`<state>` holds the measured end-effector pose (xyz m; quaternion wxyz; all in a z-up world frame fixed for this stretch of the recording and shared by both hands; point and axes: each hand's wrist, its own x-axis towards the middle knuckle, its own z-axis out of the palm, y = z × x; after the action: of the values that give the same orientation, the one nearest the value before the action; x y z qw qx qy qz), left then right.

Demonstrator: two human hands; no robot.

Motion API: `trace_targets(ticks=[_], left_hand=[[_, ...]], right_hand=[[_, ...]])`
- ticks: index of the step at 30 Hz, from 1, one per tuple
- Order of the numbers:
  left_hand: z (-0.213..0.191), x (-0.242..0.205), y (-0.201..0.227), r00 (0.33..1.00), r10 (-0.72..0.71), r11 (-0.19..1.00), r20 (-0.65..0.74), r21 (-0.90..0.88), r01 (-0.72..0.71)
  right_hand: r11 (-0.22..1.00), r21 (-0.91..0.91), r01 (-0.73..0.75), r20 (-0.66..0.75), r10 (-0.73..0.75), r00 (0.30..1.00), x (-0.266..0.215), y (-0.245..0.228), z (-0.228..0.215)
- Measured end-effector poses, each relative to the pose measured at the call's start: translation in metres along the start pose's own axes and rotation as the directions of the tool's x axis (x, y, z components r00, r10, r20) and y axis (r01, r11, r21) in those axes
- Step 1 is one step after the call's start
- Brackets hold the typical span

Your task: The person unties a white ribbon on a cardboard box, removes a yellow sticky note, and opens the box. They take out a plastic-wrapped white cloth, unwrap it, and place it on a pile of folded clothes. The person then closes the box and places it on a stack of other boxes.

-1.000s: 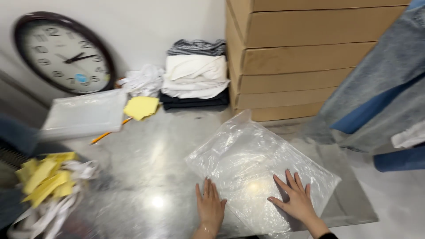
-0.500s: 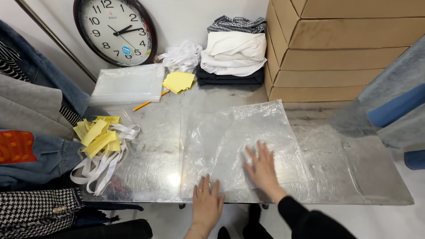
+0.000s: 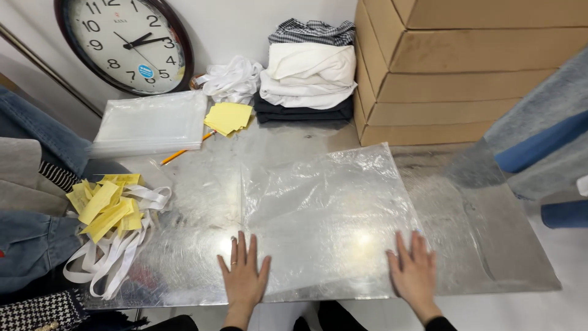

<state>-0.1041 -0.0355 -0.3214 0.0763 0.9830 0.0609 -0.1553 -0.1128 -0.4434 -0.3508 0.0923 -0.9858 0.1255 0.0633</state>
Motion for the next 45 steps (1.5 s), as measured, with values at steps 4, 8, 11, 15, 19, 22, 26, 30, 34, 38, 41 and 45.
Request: trace_targets(ticks=[4, 8, 11, 15, 19, 22, 26, 30, 34, 38, 41, 45], left_hand=[[0.018, 0.016, -0.019, 0.986, -0.127, 0.970, -0.112, -0.222, 0.100], [-0.008, 0.062, 0.037, 0.935, -0.121, 0.941, -0.333, -0.339, 0.001], [-0.014, 0.120, 0.095, 0.928, 0.077, 0.906, -0.365, -0.362, -0.217], [0.006, 0.191, 0.156, 0.880, 0.365, 0.928, -0.304, 0.041, -0.371], [0.039, 0.231, 0.142, 0.647, 0.442, 0.897, -0.622, 0.300, -0.324], [-0.109, 0.191, 0.135, 0.932, 0.257, 0.966, 0.256, -0.043, -0.255], [-0.060, 0.220, 0.088, 0.646, 0.378, 0.903, -0.662, 0.419, -0.099], [-0.097, 0.216, 0.056, 0.991, -0.105, 0.994, 0.087, -0.025, 0.107], [-0.062, 0.221, 0.007, 0.969, -0.207, 0.978, -0.135, -0.067, 0.200], [-0.031, 0.203, 0.024, 0.935, -0.243, 0.970, -0.259, -0.080, 0.230], [-0.010, 0.153, 0.082, 0.957, -0.051, 0.964, -0.286, -0.265, -0.028], [0.035, 0.089, 0.140, 0.717, 0.397, 0.916, -0.573, 0.299, -0.268]], right_hand=[[0.988, 0.137, -0.071, -0.073, 0.081, 0.994, 0.023, 0.031, 0.001], [0.919, 0.328, 0.220, -0.305, -0.118, 0.945, 0.087, -0.039, -0.015], [0.822, 0.489, 0.293, -0.148, -0.253, 0.956, 0.131, -0.126, -0.036], [0.679, 0.304, 0.668, -0.236, -0.626, 0.743, 0.186, -0.185, -0.015], [0.698, 0.091, 0.710, -0.159, -0.694, 0.703, 0.225, -0.175, 0.009], [0.625, -0.625, 0.467, -0.314, -0.749, 0.583, 0.252, -0.134, 0.013], [0.885, -0.021, 0.464, 0.019, -0.464, 0.886, 0.277, -0.072, -0.020], [0.906, -0.048, 0.421, -0.032, -0.423, 0.906, 0.283, -0.030, -0.021], [0.924, 0.029, 0.381, -0.071, -0.378, 0.923, 0.281, -0.026, -0.020], [0.937, 0.012, 0.350, -0.031, -0.349, 0.937, 0.272, -0.037, -0.017], [0.930, 0.028, 0.367, -0.236, -0.350, 0.906, 0.232, -0.070, -0.009], [0.768, 0.497, 0.405, -0.018, -0.457, 0.889, 0.117, -0.144, -0.018]])
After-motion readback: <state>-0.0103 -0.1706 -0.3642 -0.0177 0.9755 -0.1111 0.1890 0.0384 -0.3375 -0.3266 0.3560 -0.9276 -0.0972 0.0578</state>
